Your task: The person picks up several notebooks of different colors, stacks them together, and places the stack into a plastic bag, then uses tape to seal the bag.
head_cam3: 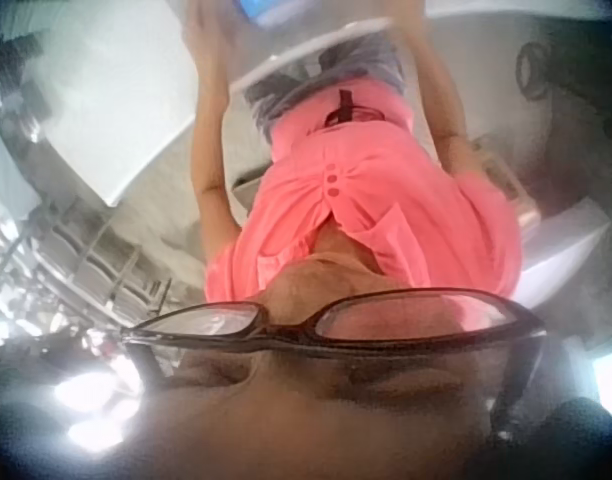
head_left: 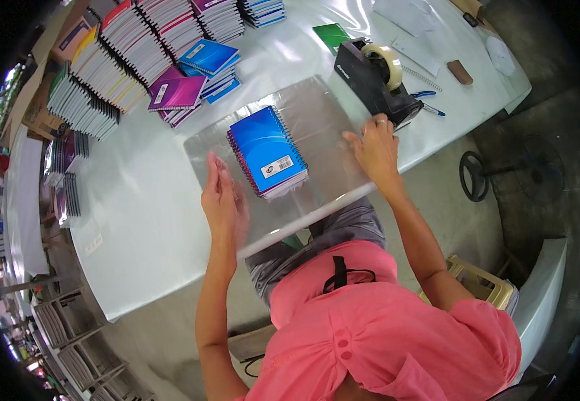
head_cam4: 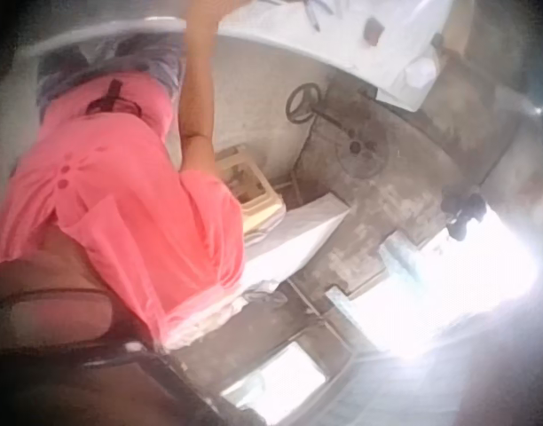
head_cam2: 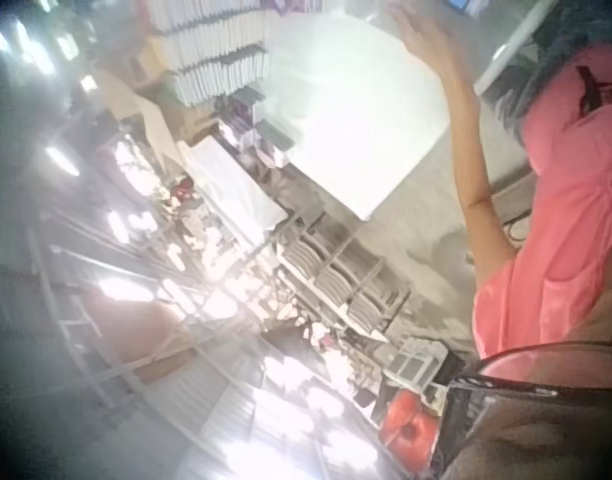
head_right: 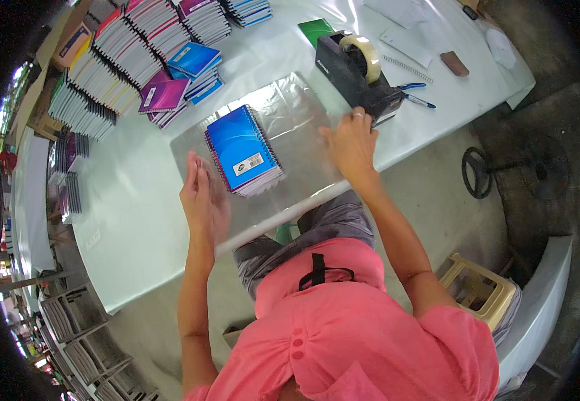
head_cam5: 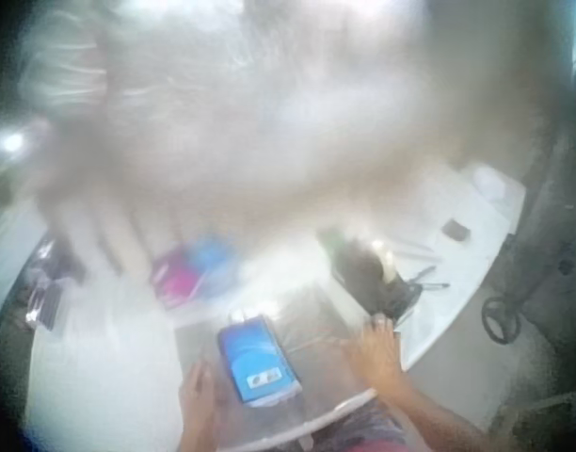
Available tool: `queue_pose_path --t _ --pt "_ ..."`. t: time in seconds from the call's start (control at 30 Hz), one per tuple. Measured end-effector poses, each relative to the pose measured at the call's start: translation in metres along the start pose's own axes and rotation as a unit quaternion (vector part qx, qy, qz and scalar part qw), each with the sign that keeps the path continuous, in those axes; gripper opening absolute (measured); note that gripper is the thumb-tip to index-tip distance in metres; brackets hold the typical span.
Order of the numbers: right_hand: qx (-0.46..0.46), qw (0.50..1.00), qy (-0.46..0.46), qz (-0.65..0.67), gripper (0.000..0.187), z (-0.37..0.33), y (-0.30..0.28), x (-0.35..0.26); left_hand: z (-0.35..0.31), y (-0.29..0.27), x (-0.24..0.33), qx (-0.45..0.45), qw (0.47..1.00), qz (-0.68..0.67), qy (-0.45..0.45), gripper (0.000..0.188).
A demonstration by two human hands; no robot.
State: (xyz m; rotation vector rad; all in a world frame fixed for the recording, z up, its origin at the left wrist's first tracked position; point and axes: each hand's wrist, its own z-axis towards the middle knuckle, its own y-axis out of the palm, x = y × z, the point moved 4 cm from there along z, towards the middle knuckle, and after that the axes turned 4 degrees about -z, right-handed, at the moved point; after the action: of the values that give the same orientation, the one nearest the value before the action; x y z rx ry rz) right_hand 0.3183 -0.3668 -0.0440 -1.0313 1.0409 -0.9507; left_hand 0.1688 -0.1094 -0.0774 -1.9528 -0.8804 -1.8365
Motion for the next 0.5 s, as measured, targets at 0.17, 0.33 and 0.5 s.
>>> queue_pose_path --t 0.17,0.33,0.5 --pt "-0.023 0.997 0.018 0.072 0.032 -0.006 0.009 0.019 0.0 -0.002 -0.003 -0.073 0.995 0.057 0.047 0.052" --pt "-0.013 0.979 0.048 0.199 0.025 -0.007 0.003 0.021 -0.008 0.004 0.007 -0.061 0.998 -0.017 0.015 0.05" --pt "0.069 0.979 0.01 0.191 0.016 -0.011 0.0 0.017 -0.011 0.008 0.013 -0.058 0.997 -0.042 -0.002 0.052"
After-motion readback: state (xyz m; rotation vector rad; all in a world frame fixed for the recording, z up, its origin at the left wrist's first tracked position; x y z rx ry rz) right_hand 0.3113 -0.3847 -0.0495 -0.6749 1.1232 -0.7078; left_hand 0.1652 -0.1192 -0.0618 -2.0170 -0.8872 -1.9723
